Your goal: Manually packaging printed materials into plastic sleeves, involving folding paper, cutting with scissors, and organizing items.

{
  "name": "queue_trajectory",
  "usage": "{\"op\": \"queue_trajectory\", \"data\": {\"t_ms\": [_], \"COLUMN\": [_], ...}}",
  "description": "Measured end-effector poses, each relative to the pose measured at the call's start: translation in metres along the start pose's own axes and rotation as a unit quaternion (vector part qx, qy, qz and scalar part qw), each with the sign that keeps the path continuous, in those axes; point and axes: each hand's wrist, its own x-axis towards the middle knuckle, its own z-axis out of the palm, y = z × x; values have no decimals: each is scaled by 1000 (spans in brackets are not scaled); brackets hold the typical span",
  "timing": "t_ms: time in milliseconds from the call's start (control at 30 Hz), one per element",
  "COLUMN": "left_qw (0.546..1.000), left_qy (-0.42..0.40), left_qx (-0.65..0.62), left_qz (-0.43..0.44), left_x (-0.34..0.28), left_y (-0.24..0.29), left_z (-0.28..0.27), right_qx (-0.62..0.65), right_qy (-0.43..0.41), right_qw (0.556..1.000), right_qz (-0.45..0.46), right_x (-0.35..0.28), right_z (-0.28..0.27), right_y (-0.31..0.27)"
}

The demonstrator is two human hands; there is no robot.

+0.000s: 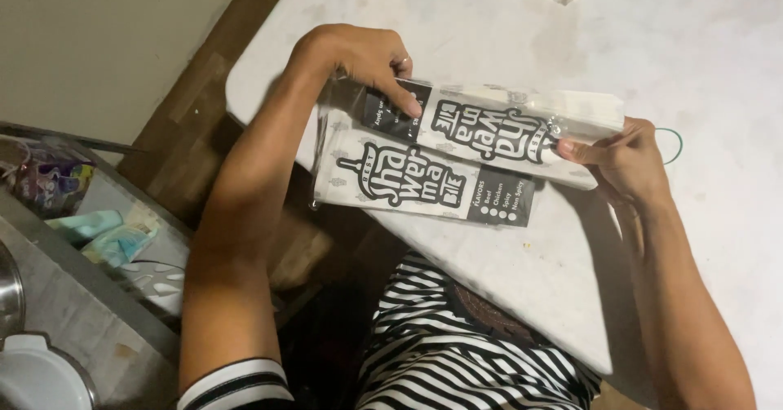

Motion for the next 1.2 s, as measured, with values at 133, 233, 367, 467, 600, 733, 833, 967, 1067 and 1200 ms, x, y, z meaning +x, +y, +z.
{"op": "queue_trajectory", "data": {"t_ms": [133,233,367,467,600,733,833,967,1067,1200], "left_qw": [999,999,998,997,997,996,992,991,991,966], "left_qy": [17,35,45,55,78,78,110,128,129,226], "left_qx": [-20,0,-37,-47,-12,-22,18,31,-10,102], "left_qz": [-30,-22,-35,-19,19,29,64,15,-22,68], "left_x": [3,14,7,9,33,30,38,24,17,35], "left_y": [1,-6,5,6,-6,-2,-4,-9,-14,-28], "left_z": [-1,-1,2,4,15,16,22,21,27,41], "right_qx": [-21,37,-89,-89,-86,-66,-68,-142,-107,-60], "right_qy": [40,-12,9,-6,28,7,51,32,29,34], "right_qw": [999,999,995,995,993,997,993,987,991,993], "right_qz": [30,11,34,52,70,41,77,70,74,92], "right_x": [5,14,13,22,4,7,3,13,13,4], "right_z": [27,35,32,23,49,39,52,41,37,56], "right_y": [-7,-4,-12,-4,-35,-19,-36,-19,-12,-39]}}
